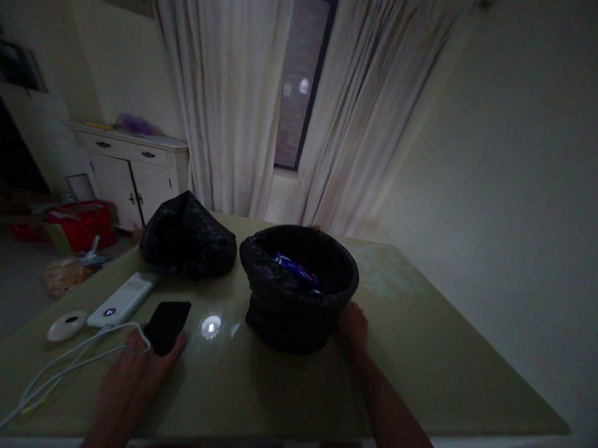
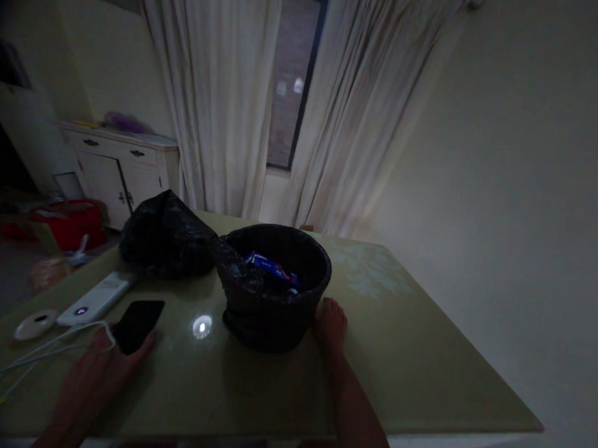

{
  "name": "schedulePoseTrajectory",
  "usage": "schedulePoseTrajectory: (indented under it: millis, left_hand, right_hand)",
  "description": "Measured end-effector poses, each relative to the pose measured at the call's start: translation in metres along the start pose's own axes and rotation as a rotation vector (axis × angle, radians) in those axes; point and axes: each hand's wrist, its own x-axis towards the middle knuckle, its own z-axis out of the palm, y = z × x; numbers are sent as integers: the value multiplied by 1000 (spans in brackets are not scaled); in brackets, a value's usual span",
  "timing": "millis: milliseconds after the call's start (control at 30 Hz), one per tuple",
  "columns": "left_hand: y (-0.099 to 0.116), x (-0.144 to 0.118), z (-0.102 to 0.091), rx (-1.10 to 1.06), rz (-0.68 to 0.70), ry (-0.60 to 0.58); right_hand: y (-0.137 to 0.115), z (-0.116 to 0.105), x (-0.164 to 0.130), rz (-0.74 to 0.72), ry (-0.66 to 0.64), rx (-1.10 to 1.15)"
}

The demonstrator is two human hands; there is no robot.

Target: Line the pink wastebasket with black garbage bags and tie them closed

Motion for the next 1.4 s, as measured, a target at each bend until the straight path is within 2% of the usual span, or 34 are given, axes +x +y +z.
schedulePoseTrajectory:
  millis: [100,233,433,600,767,1200,1300,1400]
  left_hand:
    - [20,5,-8,-46,-141,-29]
    - [39,-2,-25,-126,-148,52]
    - [58,-25,-51,-195,-81,200]
    - [70,-38,-64,-143,30,372]
    - [75,-45,-76,-108,99,458]
    - [80,-49,-88,-179,87,450]
    - [77,-43,-80,-236,58,376]
    - [69,-35,-56,-304,68,254]
  right_hand:
    - [1,2,2,13,2,-11]
    - [1,2,2,7,-9,-24]
    - [3,2,2,8,-22,-57]
    - [6,7,6,-16,-48,-69]
    - [8,7,7,-17,-47,-87]
    - [9,7,7,-36,-28,-91]
    - [9,8,7,-34,-32,-85]
    - [6,6,7,-10,-41,-61]
